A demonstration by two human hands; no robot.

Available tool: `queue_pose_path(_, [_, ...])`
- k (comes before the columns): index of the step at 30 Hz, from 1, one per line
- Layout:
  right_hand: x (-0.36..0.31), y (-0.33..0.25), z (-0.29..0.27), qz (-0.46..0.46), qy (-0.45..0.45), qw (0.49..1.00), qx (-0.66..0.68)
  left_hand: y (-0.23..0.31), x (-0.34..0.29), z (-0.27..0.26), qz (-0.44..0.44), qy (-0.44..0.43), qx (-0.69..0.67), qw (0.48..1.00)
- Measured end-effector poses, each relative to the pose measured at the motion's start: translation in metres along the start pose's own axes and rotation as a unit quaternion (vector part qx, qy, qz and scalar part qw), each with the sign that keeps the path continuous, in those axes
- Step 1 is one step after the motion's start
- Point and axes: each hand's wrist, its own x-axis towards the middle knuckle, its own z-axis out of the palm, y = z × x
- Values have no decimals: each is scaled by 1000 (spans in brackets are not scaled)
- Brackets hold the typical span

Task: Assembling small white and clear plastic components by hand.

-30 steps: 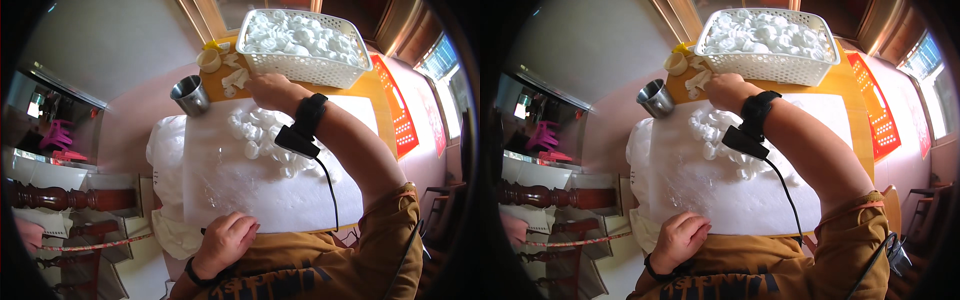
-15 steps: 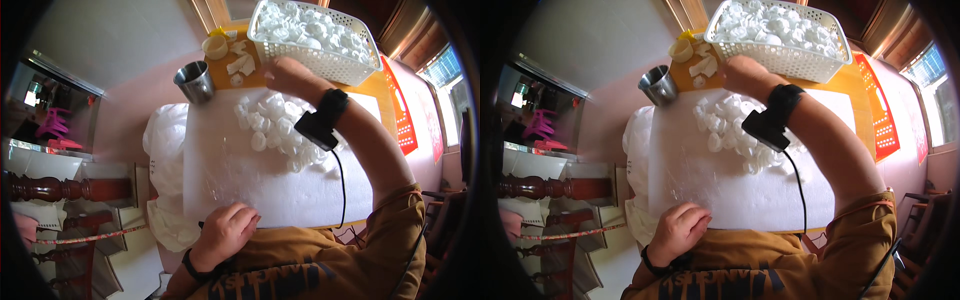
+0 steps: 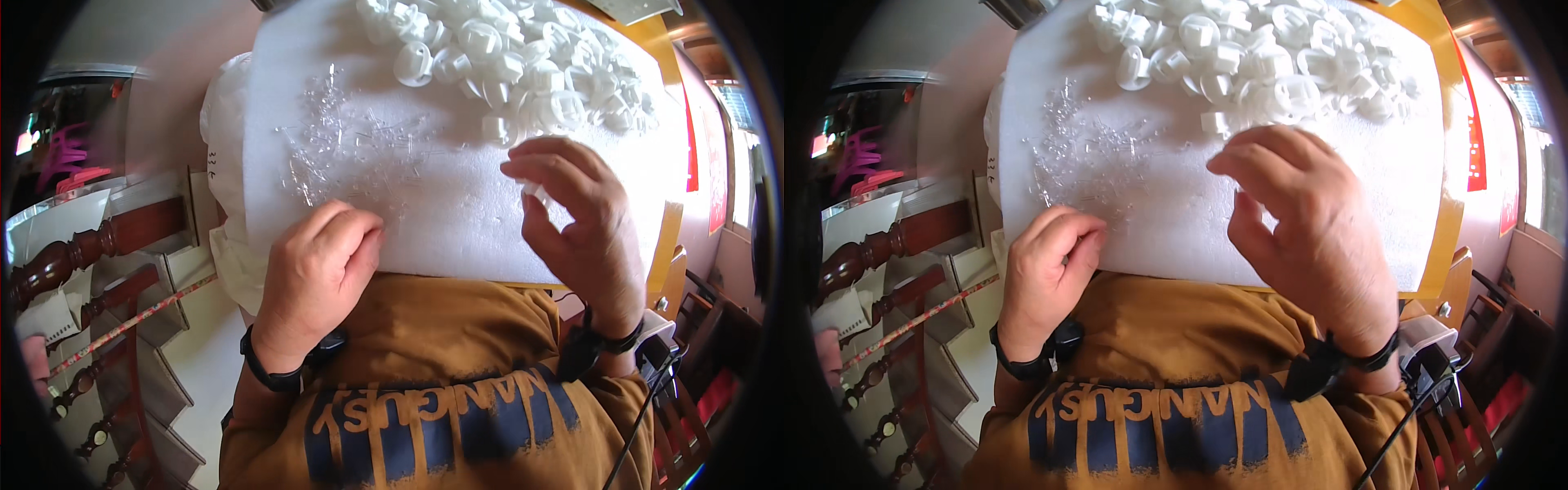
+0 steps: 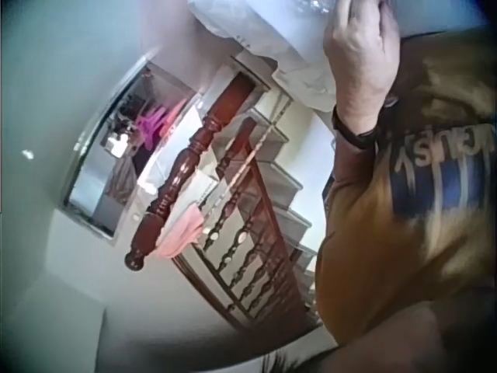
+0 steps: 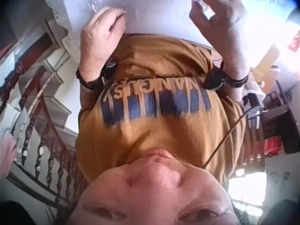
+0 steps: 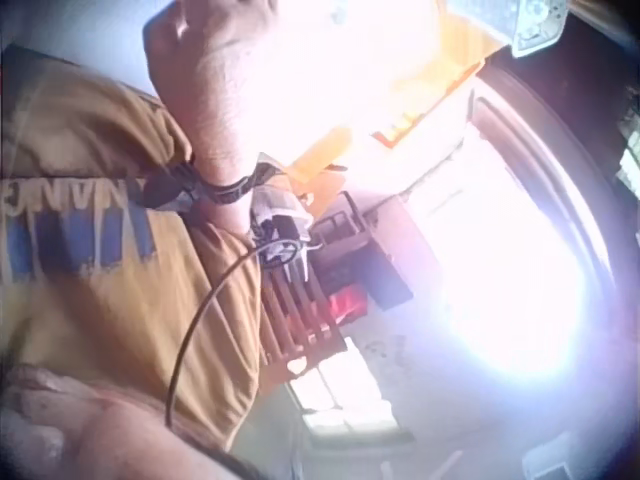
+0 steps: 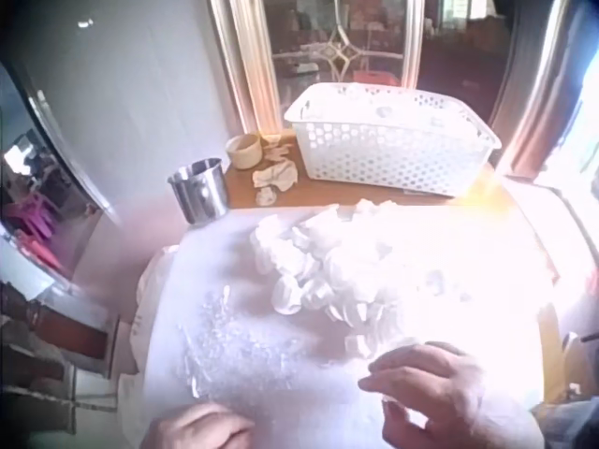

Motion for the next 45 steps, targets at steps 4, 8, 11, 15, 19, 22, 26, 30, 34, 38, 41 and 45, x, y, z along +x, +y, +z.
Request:
queue_pose_path(4, [-27, 4, 13, 38, 12, 999, 9, 6, 11, 5, 17, 11, 9, 1000])
queue_pose_path(8, [-32, 7, 12, 58, 10, 998, -11, 20, 34, 15, 57, 23, 37, 997])
queue_pose_path(11, [-32, 8, 13, 56, 19, 998, -16, 28, 51, 25, 84, 29, 55, 995])
queue_pose_path(15, [-29, 10, 14, 43, 20, 999, -21, 31, 65, 35, 83, 23, 104, 991])
queue_pose_path(19, [-28, 10, 14, 53, 23, 998, -15, 29, 74, 45, 94, 8, 150, 984])
queue_pose_path(22, [-30, 12, 13, 33, 14, 999, -8, 31, 79, 49, 87, 4, 151, 985])
queue_pose_path(26, [-28, 8, 10, 59, 46, 996, 41, 28, 81, 49, 89, 12, 141, 986])
queue_pose_path(30, [-27, 13, 14, 62, 88, 993, 53, 30, 70, 38, 69, 17, 82, 994])
queue_pose_path(34, [-24, 14, 14, 65, 91, 992, 56, 38, 57, 18, 47, 23, -17, 998])
queue_pose_path(38, [-20, 12, 18, 54, 97, 993, 45, 48, 42, 7, 15, 28, -90, 995])
queue_pose_path(41, [-18, 12, 20, 42, 94, 994, 36, 50, 36, 5, -7, 32, -151, 988])
queue_pose_path(45, [-16, 9, 21, 65, 83, 994, 37, 51, 33, 5, 12, 62, -226, 972])
